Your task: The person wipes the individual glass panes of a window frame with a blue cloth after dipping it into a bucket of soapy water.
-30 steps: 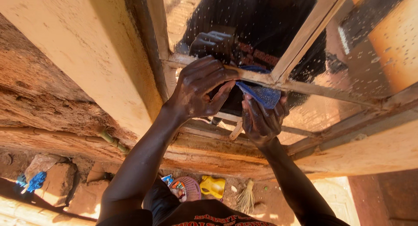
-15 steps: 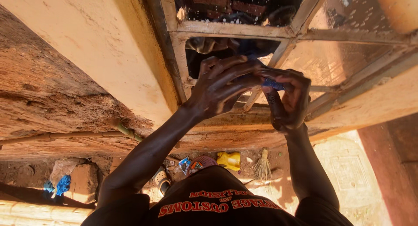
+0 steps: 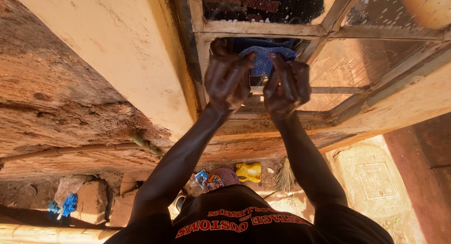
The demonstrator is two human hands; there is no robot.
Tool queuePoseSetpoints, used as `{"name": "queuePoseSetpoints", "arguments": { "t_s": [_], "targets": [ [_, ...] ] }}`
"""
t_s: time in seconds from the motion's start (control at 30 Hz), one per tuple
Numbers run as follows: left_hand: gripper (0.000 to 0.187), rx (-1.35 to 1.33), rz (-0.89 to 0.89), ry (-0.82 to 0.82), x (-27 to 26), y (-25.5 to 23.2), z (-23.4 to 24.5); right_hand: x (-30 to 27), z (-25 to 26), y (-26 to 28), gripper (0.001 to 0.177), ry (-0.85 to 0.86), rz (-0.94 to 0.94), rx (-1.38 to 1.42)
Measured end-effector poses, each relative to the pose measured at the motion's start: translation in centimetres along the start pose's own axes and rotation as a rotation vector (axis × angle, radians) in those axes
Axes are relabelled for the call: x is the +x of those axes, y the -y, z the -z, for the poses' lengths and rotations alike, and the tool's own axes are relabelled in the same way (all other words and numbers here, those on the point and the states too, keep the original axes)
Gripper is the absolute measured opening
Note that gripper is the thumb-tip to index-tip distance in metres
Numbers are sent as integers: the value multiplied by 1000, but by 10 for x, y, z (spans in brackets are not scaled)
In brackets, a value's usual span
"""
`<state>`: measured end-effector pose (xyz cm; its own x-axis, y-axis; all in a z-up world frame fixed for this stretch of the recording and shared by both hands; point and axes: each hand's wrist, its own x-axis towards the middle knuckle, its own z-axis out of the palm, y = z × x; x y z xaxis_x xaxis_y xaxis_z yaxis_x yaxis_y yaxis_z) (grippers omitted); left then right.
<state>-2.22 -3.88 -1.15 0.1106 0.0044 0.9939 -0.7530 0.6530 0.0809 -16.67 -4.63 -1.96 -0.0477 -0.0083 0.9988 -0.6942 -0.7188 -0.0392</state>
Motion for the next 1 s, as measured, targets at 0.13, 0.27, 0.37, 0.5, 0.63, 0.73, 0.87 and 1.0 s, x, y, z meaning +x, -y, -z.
{"name": "queuePoseSetpoints", "arguments": {
  "t_s": [0.13,0.27,0.37,0.5,0.63,0.73,0.87,1.0],
  "targets": [
    [13,-93,-15,40,-16,-16,9,-12,10,23,23,63,-81,32],
    [23,-20,74,142,2,-15,23,5,-8,32,16,2,-37,174],
    [26,31,108,118,16,-13,19,20,-16,17,18,-11,33,37],
    [21,10,82,51,4,-14,19,-4,-25,17,17,-60,34,54],
    [19,63,177,207,-17,-11,53,-25,-20,34,15,83,57,183],
    [16,127,86,102,-5,4,45,-7,-38,39,15,60,-15,274],
    [15,154,119,37,13,5,42,12,-59,45,16,-44,-35,277],
    [14,123,215,168,-2,-14,70,-8,-49,57,16,54,-15,327]
  ]
}}
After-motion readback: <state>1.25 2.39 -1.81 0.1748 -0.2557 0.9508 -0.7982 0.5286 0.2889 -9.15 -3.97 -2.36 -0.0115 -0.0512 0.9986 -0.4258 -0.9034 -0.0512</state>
